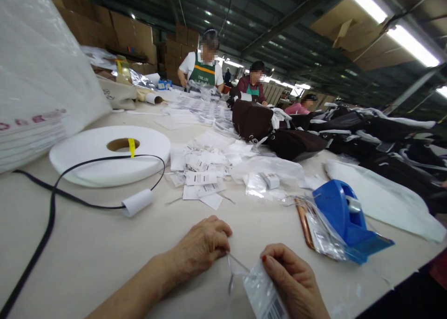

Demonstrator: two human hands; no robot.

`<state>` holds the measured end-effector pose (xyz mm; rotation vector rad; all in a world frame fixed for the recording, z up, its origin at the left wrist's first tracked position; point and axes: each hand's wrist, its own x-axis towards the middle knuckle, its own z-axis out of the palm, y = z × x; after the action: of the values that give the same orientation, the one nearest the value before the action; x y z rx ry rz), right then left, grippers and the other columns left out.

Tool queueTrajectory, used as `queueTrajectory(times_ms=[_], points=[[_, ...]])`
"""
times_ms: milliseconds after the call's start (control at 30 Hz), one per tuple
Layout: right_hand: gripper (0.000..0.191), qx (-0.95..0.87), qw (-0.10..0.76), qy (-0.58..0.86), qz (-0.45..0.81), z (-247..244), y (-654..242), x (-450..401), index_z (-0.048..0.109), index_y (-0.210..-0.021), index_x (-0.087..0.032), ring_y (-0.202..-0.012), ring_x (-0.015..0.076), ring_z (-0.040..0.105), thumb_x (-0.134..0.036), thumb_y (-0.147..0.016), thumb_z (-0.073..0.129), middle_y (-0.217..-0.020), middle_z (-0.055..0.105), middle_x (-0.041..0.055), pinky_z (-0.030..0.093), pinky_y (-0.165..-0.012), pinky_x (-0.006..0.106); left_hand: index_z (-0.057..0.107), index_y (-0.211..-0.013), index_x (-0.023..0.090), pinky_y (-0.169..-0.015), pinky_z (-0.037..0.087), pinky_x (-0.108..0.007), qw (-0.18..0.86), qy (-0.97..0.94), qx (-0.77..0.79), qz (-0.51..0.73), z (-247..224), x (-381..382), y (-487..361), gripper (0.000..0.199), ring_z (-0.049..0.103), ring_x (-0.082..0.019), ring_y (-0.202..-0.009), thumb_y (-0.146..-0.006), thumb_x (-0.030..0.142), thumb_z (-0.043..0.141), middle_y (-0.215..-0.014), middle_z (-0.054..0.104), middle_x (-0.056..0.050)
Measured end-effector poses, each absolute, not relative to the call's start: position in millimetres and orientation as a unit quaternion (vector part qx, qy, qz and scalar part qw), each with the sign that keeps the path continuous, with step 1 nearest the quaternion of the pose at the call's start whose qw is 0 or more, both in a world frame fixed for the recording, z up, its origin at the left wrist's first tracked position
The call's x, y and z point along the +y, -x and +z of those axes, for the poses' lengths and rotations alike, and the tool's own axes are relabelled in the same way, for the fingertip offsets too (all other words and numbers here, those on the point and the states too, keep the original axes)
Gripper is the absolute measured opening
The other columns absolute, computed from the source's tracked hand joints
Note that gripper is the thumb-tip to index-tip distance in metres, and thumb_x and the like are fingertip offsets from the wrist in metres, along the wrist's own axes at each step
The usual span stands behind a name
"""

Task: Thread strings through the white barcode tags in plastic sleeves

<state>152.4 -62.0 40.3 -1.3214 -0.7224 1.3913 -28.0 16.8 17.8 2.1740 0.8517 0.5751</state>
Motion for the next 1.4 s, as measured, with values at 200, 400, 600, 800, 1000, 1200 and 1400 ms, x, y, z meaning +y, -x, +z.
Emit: queueTrajectory(times_ms=[200, 400, 600, 800, 1000, 1200, 1400], points=[[0.027, -0.252, 0.553, 0.549, 0.574, 38.0, -163.5, -62.1, 0.064, -0.063, -0.017, -0.045, 0.0048, 0.044, -0.034, -0.053, 0.081, -0.050, 0.054, -0.0043, 0.030, -0.044, 0.014, 0.070, -0.067, 0.023, -0.067, 0.043, -0.027, 0.338, -0.797, 0.434, 0.248, 13.4, 28.4, 35.1, 0.023, 0.061, -0.019, -0.071, -0.070, 0.008, 0.053, -0.071, 0.069, -0.003], [0.025, -0.271, 0.565, 0.546, 0.557, 30.3, -162.5, -60.6, 0.063, -0.063, -0.018, -0.044, 0.0063, 0.045, -0.035, -0.056, 0.079, -0.050, 0.056, -0.0040, 0.031, -0.043, 0.016, 0.069, -0.071, 0.020, -0.068, 0.042, -0.035, 0.282, -0.766, 0.520, 0.252, 14.8, 29.7, 42.3, 0.022, 0.062, -0.026, -0.074, -0.072, 0.012, 0.049, -0.075, 0.069, -0.007], [0.026, -0.295, 0.575, 0.554, 0.525, 29.2, -158.8, -59.0, 0.063, -0.063, -0.017, -0.047, 0.0066, 0.044, -0.037, -0.057, 0.078, -0.053, 0.056, -0.0035, 0.031, -0.044, 0.017, 0.063, -0.102, 0.016, -0.086, 0.038, -0.039, 0.184, -0.770, 0.522, 0.317, 28.2, 15.0, 36.3, 0.044, 0.053, -0.028, -0.101, -0.065, 0.003, 0.044, -0.107, 0.063, -0.011], [0.027, -0.323, 0.587, 0.573, 0.472, 32.4, -155.8, -58.3, 0.063, -0.065, -0.016, -0.049, 0.0077, 0.044, -0.039, -0.059, 0.076, -0.054, 0.054, -0.0035, 0.034, -0.045, 0.017, 0.057, -0.051, 0.016, -0.044, 0.033, -0.025, 0.560, -0.599, 0.527, 0.222, 36.1, -18.1, 1.6, 0.032, 0.047, -0.014, -0.044, -0.070, 0.042, 0.054, -0.045, 0.053, 0.000], [0.023, -0.360, 0.587, 0.581, 0.434, 26.3, -137.4, -58.3, 0.063, -0.070, -0.018, -0.051, 0.0097, 0.049, -0.040, -0.066, 0.070, -0.058, 0.057, -0.0022, 0.039, -0.045, 0.018, 0.060, -0.059, 0.012, -0.048, 0.035, -0.022, 0.791, -0.265, 0.447, 0.323, 23.7, -36.0, -20.9, 0.033, 0.049, -0.011, -0.048, -0.049, 0.038, 0.077, -0.053, 0.059, -0.001], [0.019, -0.411, 0.577, 0.589, 0.389, 16.8, -123.0, -55.6, 0.063, -0.073, -0.019, -0.056, 0.0129, 0.053, -0.038, -0.071, 0.065, -0.064, 0.061, 0.0009, 0.042, -0.047, 0.021, 0.058, -0.052, 0.013, -0.048, 0.040, -0.023, 0.811, -0.126, 0.426, 0.381, 35.4, -33.2, -17.4, 0.028, 0.050, -0.011, -0.046, -0.041, 0.026, 0.080, -0.046, 0.056, 0.002], [0.024, -0.362, 0.570, 0.574, 0.464, 26.7, -121.3, -53.0, 0.063, -0.076, -0.020, -0.057, 0.0107, 0.053, -0.042, -0.067, 0.069, -0.064, 0.060, -0.0021, 0.043, -0.050, 0.019, 0.056, -0.053, 0.014, -0.050, 0.041, -0.023, 0.795, -0.110, 0.437, 0.405, 35.2, -32.8, -16.4, 0.019, 0.050, -0.011, -0.048, -0.046, 0.018, 0.074, -0.047, 0.057, 0.002]])
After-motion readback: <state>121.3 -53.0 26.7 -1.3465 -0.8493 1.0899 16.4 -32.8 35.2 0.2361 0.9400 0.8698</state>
